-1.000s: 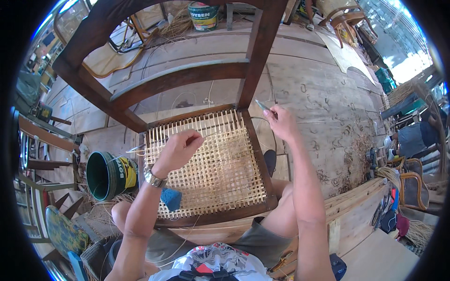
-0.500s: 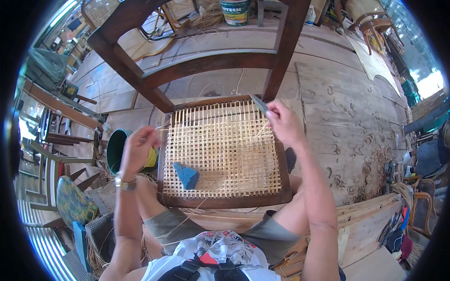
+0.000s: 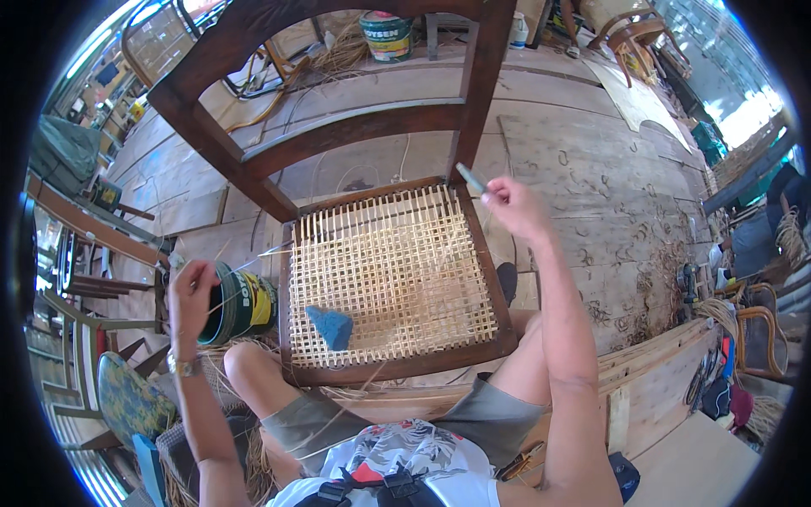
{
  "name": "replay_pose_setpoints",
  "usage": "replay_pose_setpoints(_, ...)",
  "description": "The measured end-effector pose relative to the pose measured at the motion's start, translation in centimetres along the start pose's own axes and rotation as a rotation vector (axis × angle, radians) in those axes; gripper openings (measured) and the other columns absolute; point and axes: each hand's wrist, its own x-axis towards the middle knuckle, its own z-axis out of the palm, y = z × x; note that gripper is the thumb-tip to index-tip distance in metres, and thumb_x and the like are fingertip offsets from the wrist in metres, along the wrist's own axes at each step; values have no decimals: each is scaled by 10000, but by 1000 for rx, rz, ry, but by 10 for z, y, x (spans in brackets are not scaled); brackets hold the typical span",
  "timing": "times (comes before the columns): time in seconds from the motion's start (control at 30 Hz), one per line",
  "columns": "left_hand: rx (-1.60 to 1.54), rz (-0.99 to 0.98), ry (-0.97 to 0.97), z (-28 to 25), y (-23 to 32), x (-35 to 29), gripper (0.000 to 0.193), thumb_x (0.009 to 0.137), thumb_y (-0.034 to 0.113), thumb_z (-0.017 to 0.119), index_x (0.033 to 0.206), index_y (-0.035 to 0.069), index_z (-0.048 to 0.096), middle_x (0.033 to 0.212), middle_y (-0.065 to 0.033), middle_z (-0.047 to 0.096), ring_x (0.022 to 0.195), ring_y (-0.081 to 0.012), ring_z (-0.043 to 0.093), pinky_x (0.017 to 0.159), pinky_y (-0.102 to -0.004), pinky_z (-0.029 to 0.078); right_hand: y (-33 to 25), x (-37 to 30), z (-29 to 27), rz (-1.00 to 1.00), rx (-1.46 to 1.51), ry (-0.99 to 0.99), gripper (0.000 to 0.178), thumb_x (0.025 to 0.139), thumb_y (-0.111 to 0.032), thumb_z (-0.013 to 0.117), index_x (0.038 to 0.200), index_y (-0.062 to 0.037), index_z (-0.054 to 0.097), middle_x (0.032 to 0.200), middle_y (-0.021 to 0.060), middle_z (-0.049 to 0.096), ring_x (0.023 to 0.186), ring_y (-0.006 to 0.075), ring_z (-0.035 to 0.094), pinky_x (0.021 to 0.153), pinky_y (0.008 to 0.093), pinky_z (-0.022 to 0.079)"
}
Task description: The recorder is weaving a cane seat for a wooden chair using thin strips of material.
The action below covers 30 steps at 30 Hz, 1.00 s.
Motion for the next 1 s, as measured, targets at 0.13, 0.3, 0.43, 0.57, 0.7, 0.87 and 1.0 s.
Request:
replay_pose_setpoints(0.13, -15, 176, -18, 107, 84, 50, 152, 927, 132, 672, 994, 0, 706, 845, -104, 665, 769, -184, 642, 703, -305, 497, -9, -37, 34, -184, -301, -243, 215, 921, -127, 664, 1110, -27, 637, 931, 77, 615, 835, 192, 632, 780, 343, 541)
replay_pose_setpoints(0.3, 0, 454, -391, 234, 150, 78, 189, 902, 178, 636, 982, 50, 750, 966, -187, 682, 908, -375, 662, 823, -462, 514, -31, -77, 117, -219, -437, -441, 212, 899, -83, 603, 1081, 24, 628, 957, 161, 591, 923, 295, 635, 842, 413, 524)
replay_pose_setpoints(0.43, 123, 539, -590, 308, 196, 89, 194, 891, 190, 626, 953, 55, 752, 987, -191, 684, 934, -382, 666, 845, -474, 520, -22, -63, 134, -446, -453, -387, 245, 860, -81, 635, 1078, 28, 615, 1001, 171, 582, 961, 303, 611, 855, 425, 507)
replay_pose_setpoints(0.57, 344, 636, -581, 343, 217, 93, 155, 860, 179, 653, 897, 59, 746, 1001, -199, 682, 949, -377, 672, 854, -475, 530, -6, -49, 145, -845, -356, -3, 171, 863, -105, 613, 999, -6, 645, 965, 154, 611, 916, 294, 621, 848, 416, 508)
replay_pose_setpoints(0.7, 471, 607, -687, 337, 224, 97, 146, 842, 196, 687, 883, 67, 742, 1014, -186, 674, 975, -363, 671, 858, -462, 535, -23, -74, 118, -739, -517, -231, 248, 863, -203, 671, 1025, -16, 658, 1054, 146, 633, 1009, 315, 621, 906, 432, 498)
replay_pose_setpoints(0.87, 541, 619, -719, 336, 220, 98, 159, 848, 208, 689, 893, 65, 742, 1016, -169, 664, 1002, -349, 668, 867, -452, 534, -51, -50, -9, -90, -351, -771, 314, 920, -289, 680, 1143, -68, 683, 1007, 204, 687, 922, 346, 693, 827, 452, 547)
replay_pose_setpoints(1.0, 597, 689, -723, 358, 215, 94, 162, 845, 186, 685, 901, 42, 735, 1016, -176, 661, 997, -354, 675, 863, -459, 540, 5, -18, -46, -267, -382, 109, 293, 937, -234, 665, 1116, -2, 675, 951, 216, 710, 906, 358, 707, 781, 414, 547)
